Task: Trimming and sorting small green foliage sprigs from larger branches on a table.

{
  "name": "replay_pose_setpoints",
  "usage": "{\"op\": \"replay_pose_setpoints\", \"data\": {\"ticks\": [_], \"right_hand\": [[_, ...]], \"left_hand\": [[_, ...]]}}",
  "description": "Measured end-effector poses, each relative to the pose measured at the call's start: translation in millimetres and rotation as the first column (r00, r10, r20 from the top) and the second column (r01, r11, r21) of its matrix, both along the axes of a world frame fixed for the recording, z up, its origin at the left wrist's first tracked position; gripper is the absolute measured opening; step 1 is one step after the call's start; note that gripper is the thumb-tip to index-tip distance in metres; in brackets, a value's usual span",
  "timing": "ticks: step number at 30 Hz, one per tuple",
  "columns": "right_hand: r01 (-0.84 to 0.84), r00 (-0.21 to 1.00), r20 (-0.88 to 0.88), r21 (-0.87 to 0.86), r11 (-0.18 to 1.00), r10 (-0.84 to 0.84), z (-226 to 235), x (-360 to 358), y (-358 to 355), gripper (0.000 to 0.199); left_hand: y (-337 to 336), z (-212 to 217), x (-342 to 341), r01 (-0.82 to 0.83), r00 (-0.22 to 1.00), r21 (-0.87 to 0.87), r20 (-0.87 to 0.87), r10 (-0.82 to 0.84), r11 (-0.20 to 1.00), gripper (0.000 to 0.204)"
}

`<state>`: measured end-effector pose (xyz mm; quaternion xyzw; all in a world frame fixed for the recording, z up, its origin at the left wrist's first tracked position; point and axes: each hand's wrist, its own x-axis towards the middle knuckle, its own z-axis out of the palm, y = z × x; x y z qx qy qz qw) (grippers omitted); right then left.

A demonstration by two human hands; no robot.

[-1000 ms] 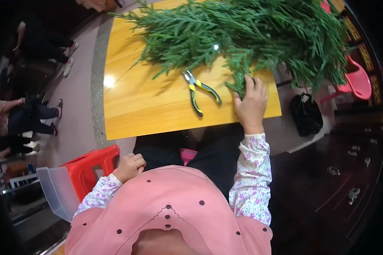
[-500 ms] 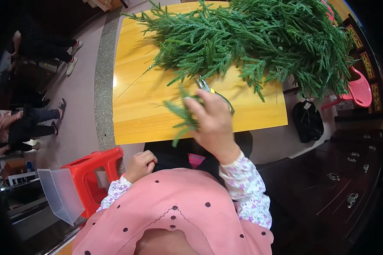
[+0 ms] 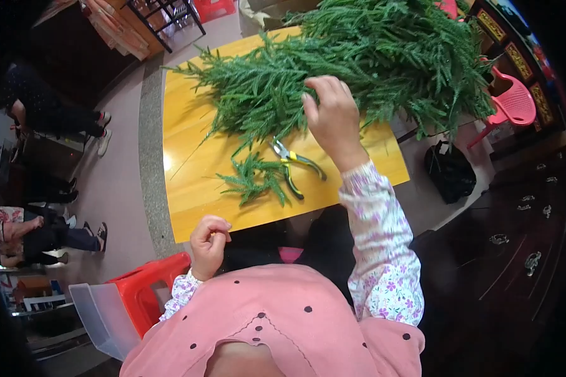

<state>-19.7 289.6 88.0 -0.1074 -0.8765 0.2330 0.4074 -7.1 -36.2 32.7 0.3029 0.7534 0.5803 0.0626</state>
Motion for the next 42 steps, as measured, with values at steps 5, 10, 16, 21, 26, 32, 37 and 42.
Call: {"op": "replay_pose_setpoints", "data": {"ticks": [5, 10, 16, 21, 26, 32, 37, 42], "right_hand": [[0.102, 0.983, 0.099, 0.405, 0.908, -0.155, -12.3, -68.0, 39.4, 0.015], [0.058, 0.859, 0.391, 0.568, 0.821, -0.331, -44.7, -89.1, 54.4, 0.009], [0.078, 0.978, 0.156, 0.359, 0.930, -0.142, -3.5, -27.0, 2.5, 0.005], [-0.061, 0.995, 0.078, 0.078, 0.995, 0.054, 6.4, 53.3, -48.0, 0.010], [-0.096, 0.986, 0.150, 0.136, 0.986, 0.075, 5.8, 95.7, -83.1, 0.014], [-0.162, 0.968, 0.235, 0.306, 0.938, 0.091, -10.1, 108.8, -94.4, 0.018], [-0.217, 0.975, 0.116, 0.352, 0.910, 0.187, -16.6, 130.2, -111.9, 0.021], [-0.272, 0.958, 0.127, 0.103, 0.957, 0.259, -45.0, 123.4, -124.9, 0.027]], "left_hand": [[3.4, 1.2, 7.2, 0.144, 0.989, 0.047, 0.017, -0.145, 0.988, 0.017], [-23.5, 8.6, 4.5, 0.139, 0.990, 0.016, 0.017, -0.140, 0.990, 0.020], [-25.2, 13.7, 4.8, 0.053, 0.956, 0.143, 0.280, -0.092, 0.988, 0.016], [32.4, 32.0, -18.9, 0.121, 0.809, 0.183, 0.551, -0.204, 0.976, 0.023], [77.7, 51.2, -46.8, 0.000, 0.671, 0.423, 0.672, -0.314, 0.906, 0.036], [82.6, 37.0, -51.2, -0.138, 0.643, 0.520, 0.694, -0.323, 0.843, 0.023], [78.0, 27.4, -57.8, -0.269, 0.660, 0.555, 0.701, -0.268, 0.788, 0.019], [78.3, 27.0, -59.3, -0.382, 0.628, 0.562, 0.740, -0.240, 0.734, 0.017]]}}
